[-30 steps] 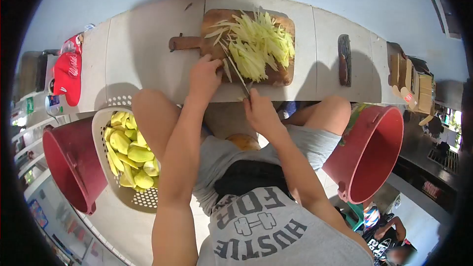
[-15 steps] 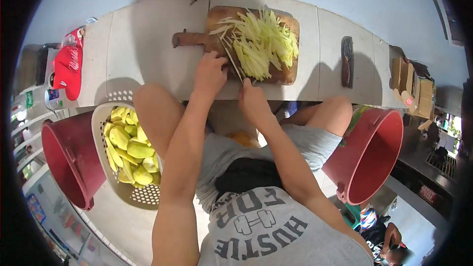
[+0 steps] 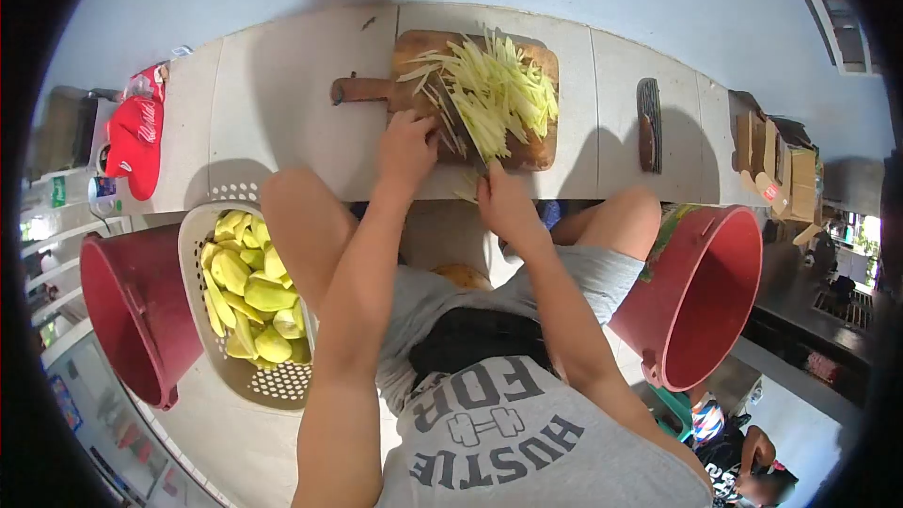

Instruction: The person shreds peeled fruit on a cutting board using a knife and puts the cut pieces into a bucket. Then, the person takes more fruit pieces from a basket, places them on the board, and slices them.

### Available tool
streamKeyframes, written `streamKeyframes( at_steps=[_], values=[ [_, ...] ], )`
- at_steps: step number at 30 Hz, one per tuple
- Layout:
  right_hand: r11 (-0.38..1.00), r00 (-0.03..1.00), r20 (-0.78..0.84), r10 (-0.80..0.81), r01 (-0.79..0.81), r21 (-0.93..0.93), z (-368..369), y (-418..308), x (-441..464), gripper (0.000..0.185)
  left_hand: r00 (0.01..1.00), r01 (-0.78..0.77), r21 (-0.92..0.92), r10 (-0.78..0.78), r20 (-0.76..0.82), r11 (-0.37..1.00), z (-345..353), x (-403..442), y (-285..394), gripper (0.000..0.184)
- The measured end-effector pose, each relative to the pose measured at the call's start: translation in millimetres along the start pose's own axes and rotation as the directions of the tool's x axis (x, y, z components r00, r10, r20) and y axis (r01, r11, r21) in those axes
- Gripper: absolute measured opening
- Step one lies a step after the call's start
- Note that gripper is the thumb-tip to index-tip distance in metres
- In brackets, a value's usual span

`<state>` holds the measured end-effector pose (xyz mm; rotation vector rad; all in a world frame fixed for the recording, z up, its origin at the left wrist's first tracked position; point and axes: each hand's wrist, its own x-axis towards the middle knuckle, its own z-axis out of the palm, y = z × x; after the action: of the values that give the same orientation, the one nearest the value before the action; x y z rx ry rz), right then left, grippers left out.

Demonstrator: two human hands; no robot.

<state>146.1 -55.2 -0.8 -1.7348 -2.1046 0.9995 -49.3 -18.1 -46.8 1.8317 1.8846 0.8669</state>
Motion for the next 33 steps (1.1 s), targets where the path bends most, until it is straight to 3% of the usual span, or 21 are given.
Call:
streamKeyframes(
  at_steps=[2, 4, 5, 7, 8, 10, 13, 17, 19, 23, 26, 28, 33],
  values=[
    [1.000, 1.000, -0.023, -0.017, 0.016, -0.020, -8.9, -6.9, 4.1, 0.018, 0.999, -0.011, -0.043, 0.010, -0.034, 0.999, 4.8, 1.9, 1.6, 0.021],
    [0.996, 0.994, -0.106, -0.040, 0.031, -0.083, -15.1, -8.2, 7.9, 0.019, 0.980, 0.094, -0.310, -0.143, -0.139, 0.946, 7.2, 4.8, 3.0, 0.021],
    [0.996, 0.993, -0.111, -0.042, 0.033, -0.081, -18.2, -9.3, 8.0, 0.019, 0.980, 0.089, -0.308, -0.138, -0.142, 0.947, 7.4, 2.0, 4.3, 0.021],
    [0.995, 0.984, -0.171, -0.058, 0.042, -0.095, -25.2, -9.8, 7.7, 0.023, 0.922, -0.055, -0.064, 0.026, -0.387, 0.996, -6.9, -9.9, 27.5, 0.029],
    [0.995, 0.983, -0.176, -0.056, 0.040, -0.092, -26.7, -8.4, 8.3, 0.023, 0.922, -0.060, -0.062, 0.031, -0.386, 0.996, -11.2, -16.6, 37.7, 0.029],
    [0.991, 0.976, -0.195, -0.097, 0.077, -0.109, -27.0, -6.2, 8.6, 0.028, 0.917, -0.340, 0.113, 0.356, -0.177, 0.933, -14.6, -29.9, 52.8, 0.049],
    [0.992, 0.972, -0.206, -0.116, 0.104, -0.065, -32.1, -2.2, 2.3, 0.028, 0.911, -0.386, 0.185, 0.405, -0.081, 0.904, -2.7, -35.6, 66.1, 0.058],
    [0.993, 0.967, -0.243, -0.083, 0.060, -0.100, -44.3, 6.1, -15.6, 0.026, 0.895, -0.397, 0.275, 0.436, -0.093, 0.875, 10.1, -19.0, 60.5, 0.061],
    [0.995, 0.976, -0.216, -0.023, 0.002, -0.097, -55.5, 8.8, -28.5, 0.023, 0.938, -0.337, 0.266, 0.347, 0.007, 0.903, 6.9, -8.0, 60.0, 0.063],
    [0.991, 0.978, -0.208, -0.004, -0.023, -0.128, -71.2, 19.6, -53.1, 0.025, 0.944, -0.317, 0.353, 0.328, 0.029, 0.880, 12.0, 13.5, 40.0, 0.064],
    [0.981, 0.973, -0.226, 0.044, -0.085, -0.174, -81.2, 32.2, -59.6, 0.029, 0.975, -0.223, 0.323, 0.218, 0.050, 0.920, 1.5, 23.1, 38.1, 0.063],
    [0.992, 0.952, -0.281, 0.123, -0.122, 0.021, -91.6, 36.9, -55.3, 0.030, 0.989, -0.095, 0.058, 0.101, -0.111, 0.994, -2.3, 26.1, 35.1, 0.059],
    [0.988, 0.919, -0.364, 0.154, -0.142, 0.062, -95.2, 47.1, -34.0, 0.032, 0.993, -0.009, -0.109, -0.004, -0.118, 0.994, -6.0, 25.8, 24.9, 0.062]
  ],
)
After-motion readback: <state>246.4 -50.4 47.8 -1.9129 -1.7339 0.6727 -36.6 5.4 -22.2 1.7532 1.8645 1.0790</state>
